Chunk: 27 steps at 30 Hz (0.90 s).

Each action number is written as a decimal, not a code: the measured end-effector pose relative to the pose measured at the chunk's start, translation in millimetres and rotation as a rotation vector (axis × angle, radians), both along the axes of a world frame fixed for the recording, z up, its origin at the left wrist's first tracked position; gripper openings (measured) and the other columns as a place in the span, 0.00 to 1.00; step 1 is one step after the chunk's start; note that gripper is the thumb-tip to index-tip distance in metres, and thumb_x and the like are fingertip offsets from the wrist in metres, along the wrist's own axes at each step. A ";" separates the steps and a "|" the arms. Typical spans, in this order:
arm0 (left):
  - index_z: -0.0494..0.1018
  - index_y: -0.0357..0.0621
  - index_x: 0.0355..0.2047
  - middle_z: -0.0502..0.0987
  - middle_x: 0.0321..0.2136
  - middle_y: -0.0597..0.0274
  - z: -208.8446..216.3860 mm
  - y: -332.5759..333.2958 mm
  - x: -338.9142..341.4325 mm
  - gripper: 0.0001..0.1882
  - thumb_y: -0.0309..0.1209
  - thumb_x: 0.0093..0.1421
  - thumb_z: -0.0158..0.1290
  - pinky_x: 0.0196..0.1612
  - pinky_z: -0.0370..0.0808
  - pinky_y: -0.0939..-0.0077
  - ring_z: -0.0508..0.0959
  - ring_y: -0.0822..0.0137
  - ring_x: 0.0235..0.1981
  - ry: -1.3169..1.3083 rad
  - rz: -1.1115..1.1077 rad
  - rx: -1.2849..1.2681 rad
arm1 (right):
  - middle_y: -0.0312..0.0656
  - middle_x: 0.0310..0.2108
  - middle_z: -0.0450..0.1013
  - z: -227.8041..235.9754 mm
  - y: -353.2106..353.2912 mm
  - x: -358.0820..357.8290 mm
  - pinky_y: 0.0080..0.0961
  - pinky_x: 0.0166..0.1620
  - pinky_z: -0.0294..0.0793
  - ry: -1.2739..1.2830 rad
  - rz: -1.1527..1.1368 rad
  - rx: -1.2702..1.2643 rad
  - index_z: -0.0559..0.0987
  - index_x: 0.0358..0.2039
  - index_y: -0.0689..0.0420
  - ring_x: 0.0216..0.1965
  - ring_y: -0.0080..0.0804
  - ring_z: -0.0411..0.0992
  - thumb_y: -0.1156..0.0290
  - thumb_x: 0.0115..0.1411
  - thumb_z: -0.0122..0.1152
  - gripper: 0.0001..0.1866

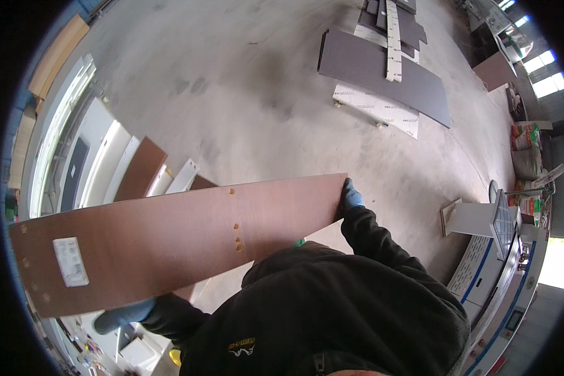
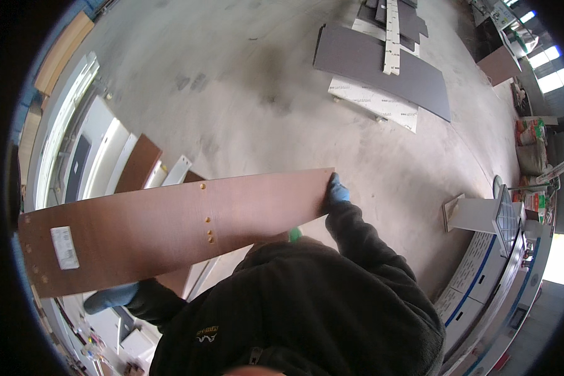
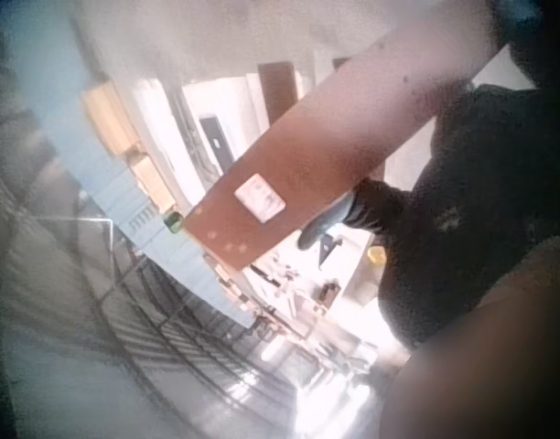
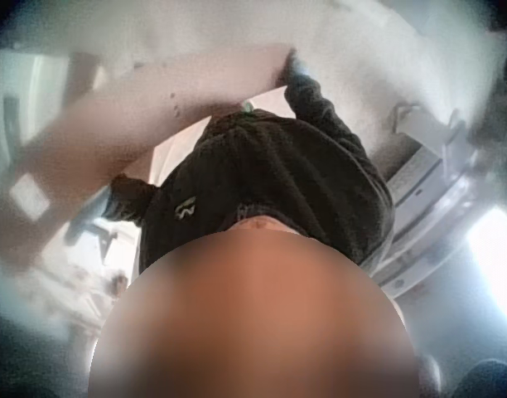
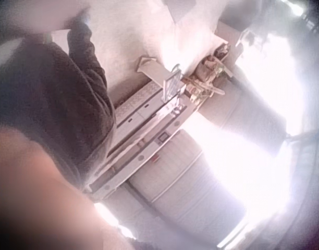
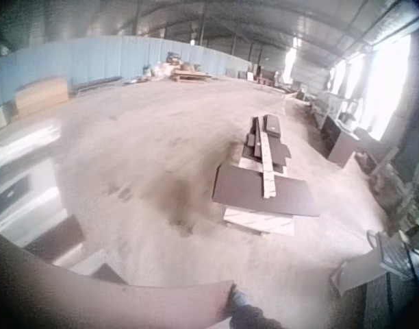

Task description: The person picks up and places various flat panels on a workbench, arranging them by size and color. They handle white, brown, and patterned panels, stacking them in different positions while moving around the workspace.

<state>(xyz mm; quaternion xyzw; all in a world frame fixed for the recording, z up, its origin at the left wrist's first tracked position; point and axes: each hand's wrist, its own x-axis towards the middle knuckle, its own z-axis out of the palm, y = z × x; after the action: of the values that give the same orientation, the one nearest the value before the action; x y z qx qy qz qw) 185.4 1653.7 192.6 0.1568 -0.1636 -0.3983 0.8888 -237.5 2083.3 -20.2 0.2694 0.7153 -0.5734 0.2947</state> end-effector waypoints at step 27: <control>0.62 0.41 0.64 0.69 0.60 0.52 -37.6 -166.5 -555.3 0.34 0.36 0.58 0.57 0.65 0.64 0.53 0.69 0.51 0.62 -0.090 -1.173 0.445 | 0.53 0.56 0.74 31.2 -380.7 -480.7 0.39 0.58 0.71 1.108 1.141 0.448 0.71 0.61 0.62 0.57 0.49 0.72 0.53 0.70 0.51 0.28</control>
<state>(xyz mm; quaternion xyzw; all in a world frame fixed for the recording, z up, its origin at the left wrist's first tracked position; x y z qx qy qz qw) -369.9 1487.2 155.1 0.2388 -0.1728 -0.8371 0.4608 -718.2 1702.6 11.0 -0.4045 0.8813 -0.2292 0.0845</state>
